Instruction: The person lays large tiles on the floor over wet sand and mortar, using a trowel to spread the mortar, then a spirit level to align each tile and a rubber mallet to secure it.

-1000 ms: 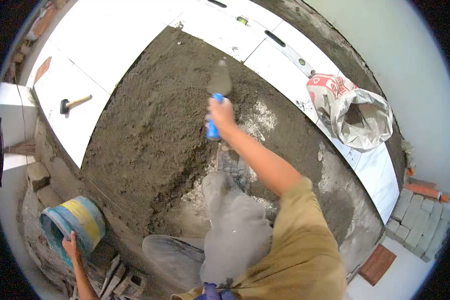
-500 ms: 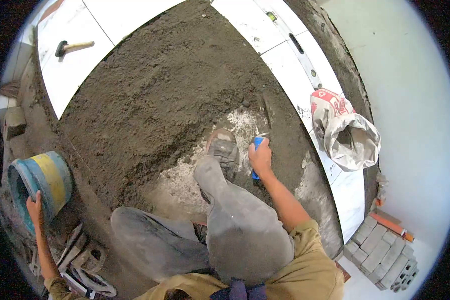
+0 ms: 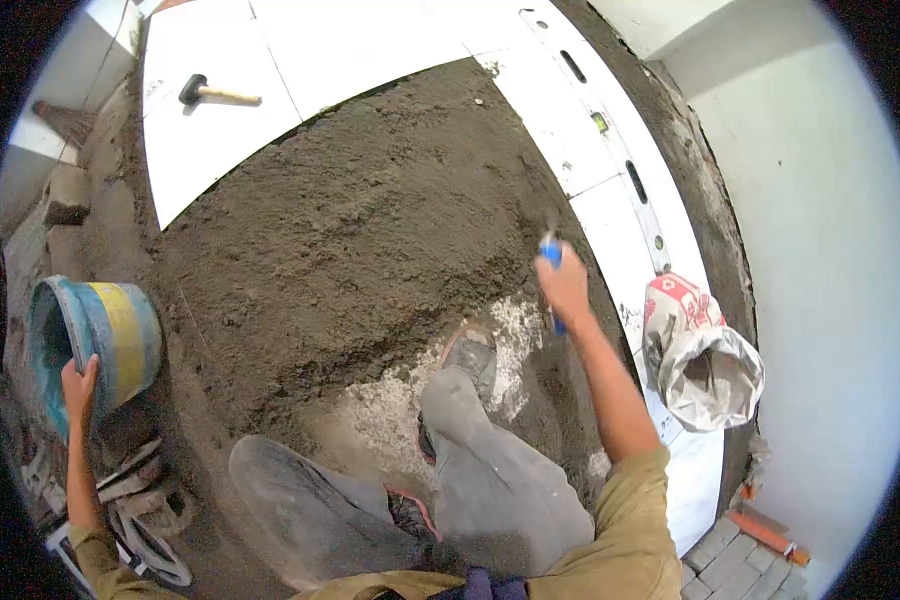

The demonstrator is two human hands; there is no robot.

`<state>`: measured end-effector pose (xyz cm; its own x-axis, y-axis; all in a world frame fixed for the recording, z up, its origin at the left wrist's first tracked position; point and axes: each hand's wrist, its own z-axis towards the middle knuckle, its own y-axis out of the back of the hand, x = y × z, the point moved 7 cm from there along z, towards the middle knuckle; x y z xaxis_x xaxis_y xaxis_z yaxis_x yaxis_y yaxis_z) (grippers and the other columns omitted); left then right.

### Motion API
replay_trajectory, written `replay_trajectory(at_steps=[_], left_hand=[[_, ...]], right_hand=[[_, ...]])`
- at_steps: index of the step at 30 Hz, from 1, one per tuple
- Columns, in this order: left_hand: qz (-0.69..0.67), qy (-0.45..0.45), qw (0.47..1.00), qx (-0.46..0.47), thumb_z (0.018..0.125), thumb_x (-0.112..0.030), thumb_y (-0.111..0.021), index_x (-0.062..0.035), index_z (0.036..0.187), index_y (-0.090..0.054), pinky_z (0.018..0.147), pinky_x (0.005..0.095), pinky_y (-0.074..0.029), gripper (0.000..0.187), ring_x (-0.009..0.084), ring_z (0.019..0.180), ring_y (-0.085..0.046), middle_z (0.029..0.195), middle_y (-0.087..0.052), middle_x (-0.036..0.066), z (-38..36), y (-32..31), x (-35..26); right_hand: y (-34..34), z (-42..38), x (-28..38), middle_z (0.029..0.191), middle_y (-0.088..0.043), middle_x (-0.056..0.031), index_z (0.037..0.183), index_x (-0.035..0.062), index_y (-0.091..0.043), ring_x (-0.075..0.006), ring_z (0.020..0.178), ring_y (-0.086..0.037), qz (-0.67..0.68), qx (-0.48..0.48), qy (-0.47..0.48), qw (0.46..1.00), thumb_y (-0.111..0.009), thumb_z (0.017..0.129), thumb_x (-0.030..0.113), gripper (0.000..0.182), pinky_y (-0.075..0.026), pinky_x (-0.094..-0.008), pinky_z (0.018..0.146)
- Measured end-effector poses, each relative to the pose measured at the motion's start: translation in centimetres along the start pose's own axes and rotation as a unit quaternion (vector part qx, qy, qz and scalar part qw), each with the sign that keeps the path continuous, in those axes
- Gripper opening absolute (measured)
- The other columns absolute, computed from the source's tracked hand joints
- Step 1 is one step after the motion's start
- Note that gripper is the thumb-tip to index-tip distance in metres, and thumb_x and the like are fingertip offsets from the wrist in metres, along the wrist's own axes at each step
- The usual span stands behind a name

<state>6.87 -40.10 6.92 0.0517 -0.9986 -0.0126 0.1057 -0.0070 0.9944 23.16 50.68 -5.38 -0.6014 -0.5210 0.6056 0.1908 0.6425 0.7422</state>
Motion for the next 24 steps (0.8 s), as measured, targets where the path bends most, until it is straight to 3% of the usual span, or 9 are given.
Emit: replay_trajectory(at_steps=[2, 4, 6, 7, 12, 17, 21, 23, 24], left_hand=[[-0.141, 0.002, 0.985, 0.100, 0.092, -0.033, -0.063, 0.0054, 0.087, -0.064, 0.065, 0.0365, -0.044, 0.039, 0.0210, 0.066, -0.056, 0.072, -0.062, 0.010, -0.1, 0.7, -4.2], [-0.109, 0.008, 0.989, 0.097, 0.091, -0.033, -0.063, 0.0053, 0.088, -0.064, 0.065, 0.0367, -0.044, 0.038, 0.0212, 0.066, -0.056, 0.072, -0.062, 0.010, -0.5, 1.9, -6.3], [-0.091, 0.004, 0.991, 0.093, 0.091, -0.031, -0.063, 0.0054, 0.089, -0.065, 0.066, 0.0373, -0.045, 0.036, 0.0216, 0.067, -0.059, 0.073, -0.064, 0.012, -0.5, 2.2, -6.7], [-0.089, 0.008, 0.992, 0.090, 0.091, -0.031, -0.063, 0.0054, 0.089, -0.065, 0.066, 0.0373, -0.045, 0.036, 0.0216, 0.067, -0.059, 0.073, -0.064, 0.012, -0.4, 2.1, -6.3], [-0.097, 0.006, 0.990, 0.103, 0.090, -0.030, -0.064, 0.0072, 0.089, -0.065, 0.064, 0.0390, -0.046, 0.037, 0.0225, 0.067, -0.060, 0.073, -0.065, 0.014, -0.4, 2.3, -6.9], [-0.094, 0.040, 0.988, 0.118, 0.088, -0.032, -0.066, 0.0063, 0.087, -0.065, 0.064, 0.0392, -0.046, 0.038, 0.0211, 0.066, -0.060, 0.071, -0.064, 0.014, -0.2, 2.4, -7.0], [-0.116, 0.018, 0.987, 0.107, 0.088, -0.031, -0.066, 0.0066, 0.086, -0.065, 0.064, 0.0393, -0.046, 0.038, 0.0216, 0.065, -0.060, 0.071, -0.064, 0.014, -0.4, 2.2, -7.4], [-0.120, 0.011, 0.989, 0.085, 0.088, -0.031, -0.066, 0.0069, 0.086, -0.064, 0.063, 0.0391, -0.046, 0.038, 0.0219, 0.065, -0.060, 0.071, -0.064, 0.014, -0.5, 2.5, -7.0], [-0.103, 0.022, 0.990, 0.096, 0.088, -0.031, -0.066, 0.0069, 0.086, -0.064, 0.063, 0.0387, -0.046, 0.038, 0.0219, 0.065, -0.060, 0.070, -0.064, 0.014, -0.4, 2.2, -6.4]], right_hand=[[-0.5, 4.0, 4.7, 0.073, -0.061, -0.0186, 0.090, -0.0002, -0.056, -0.0288, 0.066, -0.063, 0.079, 0.046, -0.044, 0.995, -0.056, 0.088, 0.031, 0.031, -0.049, -0.0438, 0.063], [-2.4, 9.6, 5.4, 0.073, -0.062, -0.0185, 0.091, -0.0003, -0.057, -0.0280, 0.063, -0.063, 0.160, 0.083, -0.078, 0.980, -0.055, 0.089, 0.031, 0.032, -0.049, -0.0428, 0.060], [-3.4, 17.2, 5.4, 0.067, -0.055, -0.0134, 0.087, -0.0042, -0.054, -0.0254, 0.054, -0.059, 0.017, 0.025, 0.117, 0.993, -0.053, 0.090, 0.037, 0.041, -0.048, -0.0415, 0.049], [-4.0, 18.7, 6.6, 0.067, -0.055, -0.0134, 0.087, -0.0042, -0.054, -0.0254, 0.054, -0.059, 0.019, 0.027, 0.122, 0.992, -0.053, 0.090, 0.037, 0.041, -0.048, -0.0415, 0.049], [-5.5, 21.7, 11.7, 0.093, -0.068, -0.0274, 0.089, -0.0106, -0.063, -0.0420, 0.090, -0.066, -0.001, -0.004, -0.051, 0.999, -0.052, 0.085, 0.040, 0.052, -0.050, -0.0474, 0.086], [-10.8, 30.9, 10.6, 0.106, -0.065, -0.0322, 0.100, -0.0094, -0.066, -0.0439, 0.106, -0.062, -0.147, -0.031, 0.089, 0.985, -0.053, 0.083, 0.036, 0.050, -0.049, -0.0458, 0.091], [-10.9, 31.9, 12.2, 0.105, -0.065, -0.0326, 0.096, -0.0092, -0.067, -0.0454, 0.103, -0.063, -0.042, -0.005, 0.023, 0.999, -0.053, 0.083, 0.034, 0.047, -0.049, -0.0463, 0.089], [-10.8, 31.4, 14.5, 0.102, -0.065, -0.0324, 0.093, -0.0077, -0.067, -0.0449, 0.099, -0.064, -0.191, 0.043, 0.115, 0.974, -0.051, 0.086, 0.034, 0.045, -0.050, -0.0469, 0.087], [-9.4, 29.2, 14.7, 0.098, -0.066, -0.0303, 0.092, -0.0059, -0.067, -0.0434, 0.096, -0.065, -0.124, -0.038, 0.065, 0.989, -0.049, 0.089, 0.032, 0.042, -0.051, -0.0473, 0.084]])
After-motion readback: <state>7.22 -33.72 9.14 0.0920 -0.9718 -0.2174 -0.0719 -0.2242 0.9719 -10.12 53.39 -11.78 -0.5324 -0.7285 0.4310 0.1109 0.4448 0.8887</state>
